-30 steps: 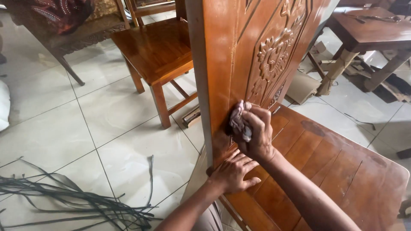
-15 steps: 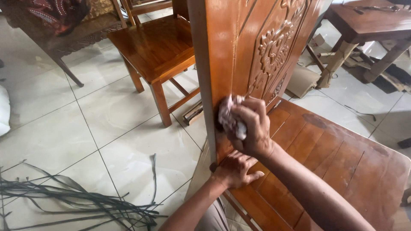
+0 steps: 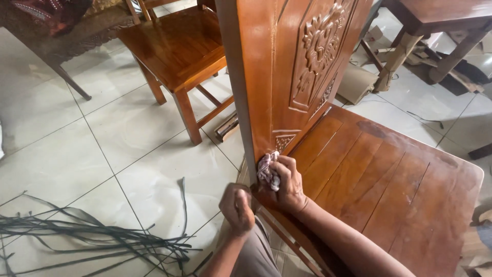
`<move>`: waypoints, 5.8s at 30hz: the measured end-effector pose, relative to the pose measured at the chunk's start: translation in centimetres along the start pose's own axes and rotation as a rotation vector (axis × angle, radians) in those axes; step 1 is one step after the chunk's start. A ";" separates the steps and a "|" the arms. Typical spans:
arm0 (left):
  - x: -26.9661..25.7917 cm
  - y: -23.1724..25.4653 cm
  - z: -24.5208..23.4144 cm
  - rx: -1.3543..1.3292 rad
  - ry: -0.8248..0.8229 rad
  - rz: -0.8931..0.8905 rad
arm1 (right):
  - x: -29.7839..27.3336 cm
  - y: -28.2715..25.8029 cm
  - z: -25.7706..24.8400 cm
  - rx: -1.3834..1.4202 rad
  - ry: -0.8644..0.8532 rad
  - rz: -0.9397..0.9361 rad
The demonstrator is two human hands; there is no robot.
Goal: Wiping a wooden chair with a cloth and wrapping the legs with cardboard and plastic ties
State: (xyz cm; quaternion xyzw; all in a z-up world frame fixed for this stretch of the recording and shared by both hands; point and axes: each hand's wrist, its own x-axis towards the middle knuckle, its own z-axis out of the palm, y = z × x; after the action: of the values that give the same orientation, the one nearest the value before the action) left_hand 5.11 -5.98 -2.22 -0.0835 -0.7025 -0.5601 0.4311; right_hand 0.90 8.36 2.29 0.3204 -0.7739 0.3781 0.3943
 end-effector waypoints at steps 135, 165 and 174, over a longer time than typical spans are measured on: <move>-0.3 3.9 6.3 0.013 0.033 0.206 | -6.0 -2.5 -13.0 -0.363 -0.527 0.191; -1.2 1.3 21.7 0.264 -1.293 0.198 | -8.0 16.1 -26.7 -0.937 -0.475 0.855; -1.4 1.3 21.9 0.276 -1.300 0.195 | -12.3 14.5 -28.3 -1.003 -0.519 0.842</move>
State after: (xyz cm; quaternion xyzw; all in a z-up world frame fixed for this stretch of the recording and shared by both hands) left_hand -4.44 13.82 -2.31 -0.4110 -0.8736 -0.2595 -0.0245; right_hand 5.77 41.92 -1.63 -0.1468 -0.9822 0.0076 0.1170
